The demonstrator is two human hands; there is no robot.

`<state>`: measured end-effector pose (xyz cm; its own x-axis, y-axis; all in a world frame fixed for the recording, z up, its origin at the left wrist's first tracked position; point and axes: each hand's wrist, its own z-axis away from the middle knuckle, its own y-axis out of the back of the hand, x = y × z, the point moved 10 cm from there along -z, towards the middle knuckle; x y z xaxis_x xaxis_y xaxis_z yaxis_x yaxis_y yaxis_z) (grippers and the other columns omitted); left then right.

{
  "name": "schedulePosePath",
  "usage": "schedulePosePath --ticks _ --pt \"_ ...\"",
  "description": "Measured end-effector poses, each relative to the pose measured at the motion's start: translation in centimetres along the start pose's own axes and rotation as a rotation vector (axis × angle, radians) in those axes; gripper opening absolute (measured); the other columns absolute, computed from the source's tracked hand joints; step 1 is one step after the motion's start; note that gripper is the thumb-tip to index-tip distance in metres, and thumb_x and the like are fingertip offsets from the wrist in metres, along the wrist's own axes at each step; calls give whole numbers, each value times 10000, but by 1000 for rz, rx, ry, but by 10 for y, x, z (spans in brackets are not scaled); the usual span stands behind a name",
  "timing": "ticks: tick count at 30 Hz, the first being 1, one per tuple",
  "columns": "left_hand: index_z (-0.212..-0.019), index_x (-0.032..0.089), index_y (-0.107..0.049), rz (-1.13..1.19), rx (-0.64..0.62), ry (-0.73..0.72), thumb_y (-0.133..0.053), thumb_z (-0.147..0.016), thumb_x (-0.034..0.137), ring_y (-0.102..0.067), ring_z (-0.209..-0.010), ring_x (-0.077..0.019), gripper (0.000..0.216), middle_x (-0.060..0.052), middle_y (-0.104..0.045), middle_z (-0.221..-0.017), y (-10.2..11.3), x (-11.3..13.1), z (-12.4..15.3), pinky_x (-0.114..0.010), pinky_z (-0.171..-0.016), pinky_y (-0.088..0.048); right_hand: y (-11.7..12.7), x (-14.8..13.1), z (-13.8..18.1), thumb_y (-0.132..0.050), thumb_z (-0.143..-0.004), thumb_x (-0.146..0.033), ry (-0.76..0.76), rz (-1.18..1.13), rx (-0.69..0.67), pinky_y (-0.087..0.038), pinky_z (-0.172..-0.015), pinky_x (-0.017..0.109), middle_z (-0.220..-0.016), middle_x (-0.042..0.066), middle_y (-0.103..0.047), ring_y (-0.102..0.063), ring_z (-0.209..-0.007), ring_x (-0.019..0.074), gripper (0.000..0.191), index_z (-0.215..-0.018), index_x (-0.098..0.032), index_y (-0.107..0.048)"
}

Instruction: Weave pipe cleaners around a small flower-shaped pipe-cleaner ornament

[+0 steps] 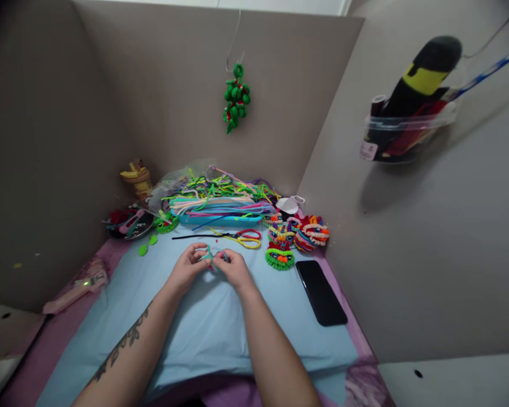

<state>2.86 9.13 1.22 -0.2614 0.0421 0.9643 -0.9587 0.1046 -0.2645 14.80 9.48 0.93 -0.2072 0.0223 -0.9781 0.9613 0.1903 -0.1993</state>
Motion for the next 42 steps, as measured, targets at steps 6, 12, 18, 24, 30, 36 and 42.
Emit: schedulePosePath --ticks 6,12,18,24,30,36,42 --pt "-1151 209 -500 -49 114 58 -743 -665 363 -603 -977 -202 565 -127 -523 -1250 11 -11 0 -332 -806 -471 17 12 -6 -763 -601 -342 -40 -452 193 -423 -591 267 -599 -40 -555 -502 -554 115 254 -675 -201 -566" --pt "-1093 185 -532 245 116 192 -775 -641 251 -642 -802 -145 517 -70 -652 -978 8 -26 0 -269 -717 -497 -1 19 -5 -788 -536 -187 -87 -630 129 -461 -712 279 -678 -48 -598 -578 -658 120 306 -738 -215 -560" --pt "-1049 188 -548 343 193 163 -773 -607 159 -632 -738 -108 496 -36 -657 -949 23 -22 -4 -208 -646 -497 -1 20 -1 -790 -563 -230 -58 -466 179 -459 -721 279 -869 3 -644 -595 -786 156 471 -977 -229 -565" --pt "-1014 176 -558 309 205 169 -769 -597 146 -639 -720 -110 468 -30 -670 -888 28 -19 -5 -204 -632 -500 31 -1 -1 -734 -652 -286 134 -210 313 -439 -723 262 -842 0 -593 -545 -784 146 376 -1007 -239 -619" --pt "-992 155 -581 281 139 216 -766 -584 110 -646 -700 -121 449 -48 -684 -867 21 -19 -3 -203 -603 -500 31 -1 -3 -690 -693 -351 132 -106 265 -397 -613 248 -713 -5 -582 -496 -645 133 171 -759 -200 -647" --pt "-1029 151 -583 298 63 203 -762 -602 92 -655 -729 -136 467 -66 -679 -929 13 -12 -1 -217 -614 -514 34 3 -3 -706 -652 -307 75 -193 293 -360 -587 235 -625 -37 -547 -456 -590 113 147 -709 -195 -629" --pt "-1113 168 -578 272 -13 235 -751 -615 94 -664 -836 -175 532 -112 -643 -1115 8 -12 0 -256 -684 -528 22 16 -5 -743 -566 -291 -93 -310 188 -373 -570 247 -606 -21 -599 -492 -567 119 172 -648 -172 -648"
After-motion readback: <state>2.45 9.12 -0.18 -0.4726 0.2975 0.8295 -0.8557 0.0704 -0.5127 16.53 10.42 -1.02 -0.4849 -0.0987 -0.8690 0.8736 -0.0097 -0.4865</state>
